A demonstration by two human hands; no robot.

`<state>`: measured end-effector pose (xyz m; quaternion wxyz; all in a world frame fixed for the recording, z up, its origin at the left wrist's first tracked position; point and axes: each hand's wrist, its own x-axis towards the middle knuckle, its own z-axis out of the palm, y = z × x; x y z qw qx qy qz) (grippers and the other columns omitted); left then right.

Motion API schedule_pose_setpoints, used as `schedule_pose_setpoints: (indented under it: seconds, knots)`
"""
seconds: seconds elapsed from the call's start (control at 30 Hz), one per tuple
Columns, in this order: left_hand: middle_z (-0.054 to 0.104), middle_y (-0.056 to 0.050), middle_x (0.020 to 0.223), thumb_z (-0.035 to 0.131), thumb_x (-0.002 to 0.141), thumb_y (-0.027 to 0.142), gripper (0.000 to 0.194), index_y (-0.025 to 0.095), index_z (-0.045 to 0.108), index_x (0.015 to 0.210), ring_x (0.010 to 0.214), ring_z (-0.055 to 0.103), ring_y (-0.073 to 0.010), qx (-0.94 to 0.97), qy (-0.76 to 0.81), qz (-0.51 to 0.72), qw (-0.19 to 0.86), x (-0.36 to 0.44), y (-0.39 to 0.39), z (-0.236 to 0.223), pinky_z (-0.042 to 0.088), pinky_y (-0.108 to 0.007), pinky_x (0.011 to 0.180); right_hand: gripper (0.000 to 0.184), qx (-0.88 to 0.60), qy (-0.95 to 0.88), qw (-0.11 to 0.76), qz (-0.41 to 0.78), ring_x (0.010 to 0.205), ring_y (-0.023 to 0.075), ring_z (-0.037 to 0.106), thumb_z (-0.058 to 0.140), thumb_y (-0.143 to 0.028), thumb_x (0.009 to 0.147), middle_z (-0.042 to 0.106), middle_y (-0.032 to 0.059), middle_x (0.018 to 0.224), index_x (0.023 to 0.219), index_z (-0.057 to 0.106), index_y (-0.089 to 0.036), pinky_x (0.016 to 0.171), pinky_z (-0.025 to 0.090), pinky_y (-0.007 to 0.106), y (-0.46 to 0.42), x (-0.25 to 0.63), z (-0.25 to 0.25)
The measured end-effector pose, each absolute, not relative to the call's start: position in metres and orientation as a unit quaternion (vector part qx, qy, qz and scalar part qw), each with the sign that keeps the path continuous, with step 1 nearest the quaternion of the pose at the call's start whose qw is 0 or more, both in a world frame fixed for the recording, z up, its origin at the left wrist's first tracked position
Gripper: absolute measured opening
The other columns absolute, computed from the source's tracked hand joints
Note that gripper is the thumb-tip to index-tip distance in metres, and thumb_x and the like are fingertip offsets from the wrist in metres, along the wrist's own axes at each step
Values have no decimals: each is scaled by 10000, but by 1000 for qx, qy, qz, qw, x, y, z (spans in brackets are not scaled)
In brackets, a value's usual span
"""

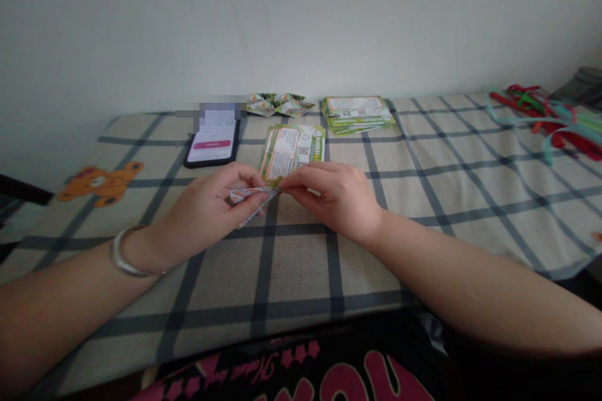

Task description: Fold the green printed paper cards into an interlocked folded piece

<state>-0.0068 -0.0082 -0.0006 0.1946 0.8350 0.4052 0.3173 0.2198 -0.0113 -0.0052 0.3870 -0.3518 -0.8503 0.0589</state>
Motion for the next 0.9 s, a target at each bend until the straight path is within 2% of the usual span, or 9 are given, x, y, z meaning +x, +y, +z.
schedule_pose_setpoints:
  seconds: [0.13,0.3,0.43,0.6,0.77,0.9]
  knots:
    - [721,34,820,629,876,225,74,203,601,941,767,702,-126,835,397,334,184,-7,-8,-3,540,-233,696,119,-351,-852,386,43,772,143,697,613,-230,907,760,19,870,920,729,-210,657,509,253,-11,220,-6]
    - [714,-59,1167,628,886,180,9,182,626,894,1088,684,-186,844,337,371,189,-8,-8,-5,564,-305,895,141,-339,-856,387,40,767,141,691,603,-263,922,757,23,868,951,735,-220,647,506,260,-11,219,-5]
    - [715,-62,1178,647,877,168,20,184,650,890,1080,690,-180,846,329,383,171,-7,-10,-3,564,-325,941,135,-329,-860,387,56,815,149,692,620,-263,918,755,37,910,963,736,-212,688,520,272,-10,220,-6]
    - [711,-59,1194,640,885,154,24,176,646,893,1074,694,-158,836,330,389,201,-6,-11,-4,588,-273,907,100,-301,-861,407,60,907,152,683,640,-220,900,734,46,987,952,726,-209,766,531,284,-7,219,-6]
    - [706,-67,1203,648,883,167,20,166,629,880,1084,690,-165,830,334,391,217,-6,-9,-7,606,-256,856,58,-297,-851,433,15,926,163,650,680,-236,871,695,39,998,919,713,-231,803,521,315,-5,218,-6]
    - [722,-59,1160,650,877,172,38,169,619,855,1018,711,-163,825,346,388,222,-5,-9,-8,614,-231,776,57,-285,-864,414,-27,909,170,641,682,-231,871,711,28,1015,921,704,-249,804,496,336,-5,218,-4]
